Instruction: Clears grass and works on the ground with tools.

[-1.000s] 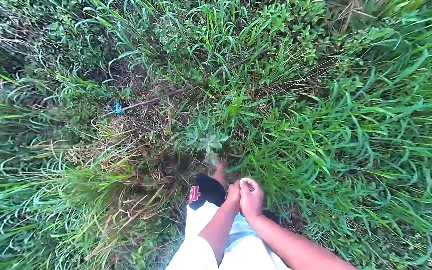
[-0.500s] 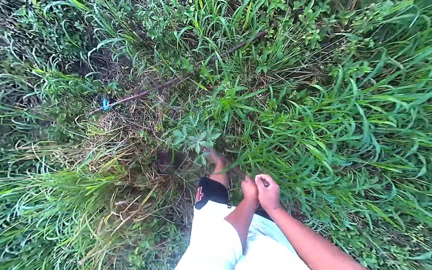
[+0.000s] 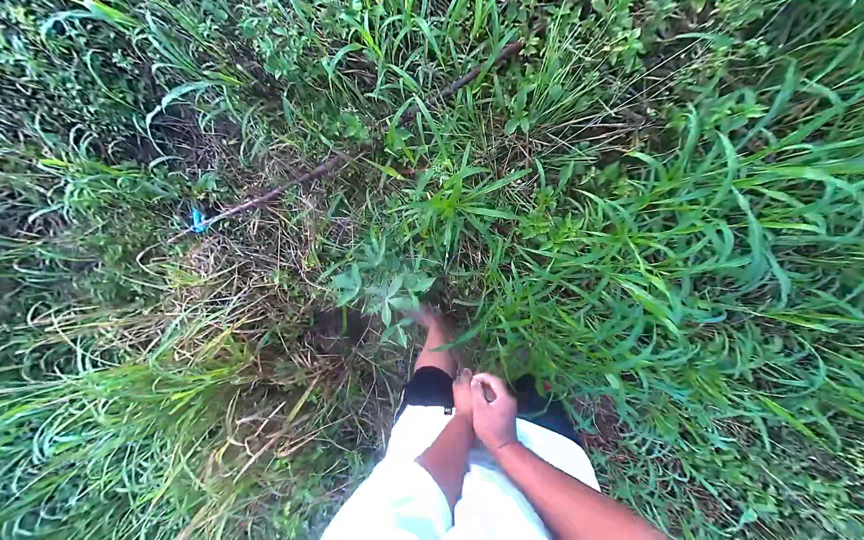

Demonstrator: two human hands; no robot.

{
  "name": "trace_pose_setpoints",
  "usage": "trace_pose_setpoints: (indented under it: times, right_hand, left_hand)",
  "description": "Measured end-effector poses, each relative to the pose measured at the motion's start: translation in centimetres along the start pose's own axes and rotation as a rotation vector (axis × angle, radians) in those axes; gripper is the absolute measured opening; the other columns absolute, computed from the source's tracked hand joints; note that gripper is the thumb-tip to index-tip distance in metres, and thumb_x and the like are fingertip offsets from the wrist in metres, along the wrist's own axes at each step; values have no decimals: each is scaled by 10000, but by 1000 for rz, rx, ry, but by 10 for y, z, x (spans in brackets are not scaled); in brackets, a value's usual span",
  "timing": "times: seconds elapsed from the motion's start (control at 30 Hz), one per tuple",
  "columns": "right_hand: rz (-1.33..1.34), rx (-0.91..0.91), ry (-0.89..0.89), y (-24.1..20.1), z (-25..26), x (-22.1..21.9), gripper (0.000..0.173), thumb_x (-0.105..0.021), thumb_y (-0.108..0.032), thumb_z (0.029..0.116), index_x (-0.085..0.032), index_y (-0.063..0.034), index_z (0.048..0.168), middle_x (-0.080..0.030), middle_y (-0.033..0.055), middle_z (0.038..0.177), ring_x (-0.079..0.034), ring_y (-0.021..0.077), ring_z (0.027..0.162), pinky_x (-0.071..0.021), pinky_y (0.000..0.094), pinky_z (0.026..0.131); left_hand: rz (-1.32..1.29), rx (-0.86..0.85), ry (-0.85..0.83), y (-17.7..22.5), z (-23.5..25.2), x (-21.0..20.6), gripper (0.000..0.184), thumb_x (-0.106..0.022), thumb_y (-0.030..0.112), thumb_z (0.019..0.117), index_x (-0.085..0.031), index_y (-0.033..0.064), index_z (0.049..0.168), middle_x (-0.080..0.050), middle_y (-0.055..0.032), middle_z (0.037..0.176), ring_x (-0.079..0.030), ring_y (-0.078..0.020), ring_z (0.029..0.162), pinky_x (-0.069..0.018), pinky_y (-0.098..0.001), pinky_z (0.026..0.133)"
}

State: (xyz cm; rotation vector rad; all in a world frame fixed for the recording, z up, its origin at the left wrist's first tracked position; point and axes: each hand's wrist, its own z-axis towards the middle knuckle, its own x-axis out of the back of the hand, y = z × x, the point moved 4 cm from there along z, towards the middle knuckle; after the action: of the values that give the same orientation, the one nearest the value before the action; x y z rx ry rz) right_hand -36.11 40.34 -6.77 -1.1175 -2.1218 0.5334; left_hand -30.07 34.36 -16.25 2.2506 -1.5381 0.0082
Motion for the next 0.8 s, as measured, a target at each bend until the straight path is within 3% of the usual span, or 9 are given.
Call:
trace_pose_setpoints:
  times: [0.1,0.17,0.43,0.5,0.63,0.7,0.8]
  right_hand:
    - [-10,48,53,38,16,39,225,-644,-160,978,-730,-9,1122,-747,117,1102,-719,183,1044,-583,398,973]
    - [-4,85,60,52,20,51,234,-660,-158,960,-732,-1,1119,-748,123,1106,-720,178,1043,-584,387,967]
    - [27,108,54,82,22,67,269,-661,-210,965,-738,-31,1151,-755,95,1110,-721,155,1041,-589,369,960]
    - [6,118,80,95,21,73,284,-659,-228,965,-740,-42,1165,-756,90,1118,-724,158,1042,-593,381,956]
    - [-94,118,170,140,22,101,332,-653,-278,959,-738,-46,1180,-756,98,1126,-727,181,1046,-596,423,951]
    - [-157,114,231,164,30,119,357,-624,-294,967,-733,-27,1178,-749,134,1125,-721,220,1057,-582,460,961]
    - [-266,17,338,206,42,142,376,-547,-292,1017,-721,4,1170,-735,190,1080,-720,275,955,-583,508,890]
  left_hand:
    - [-151,94,109,-14,3,-52,447,-338,234,1144,-644,-91,1151,-669,-225,1052,-635,-259,937,-533,-425,886]
    - [-167,135,120,-7,-6,-64,423,-342,211,1142,-628,-97,1196,-656,-237,1114,-620,-259,994,-507,-419,937]
    - [-241,106,185,-16,-13,-85,390,-344,204,1137,-630,-60,1111,-630,-127,930,-591,-147,807,-520,-324,774]
    - [-197,106,194,-25,-12,-94,396,-354,213,1137,-634,-67,1147,-648,-174,998,-609,-202,870,-524,-376,823]
    - [-33,121,187,-52,-17,-134,471,-313,271,1143,-597,-72,1297,-633,-289,1261,-615,-381,1176,-483,-539,1026]
    - [-17,111,158,-65,-14,-160,519,-264,317,1149,-545,-65,1360,-620,-301,1286,-607,-401,1201,-476,-557,1037]
    - [202,63,-161,-90,0,-179,572,-240,394,1141,-444,-41,1451,-641,-286,1264,-654,-385,1166,-520,-551,1021]
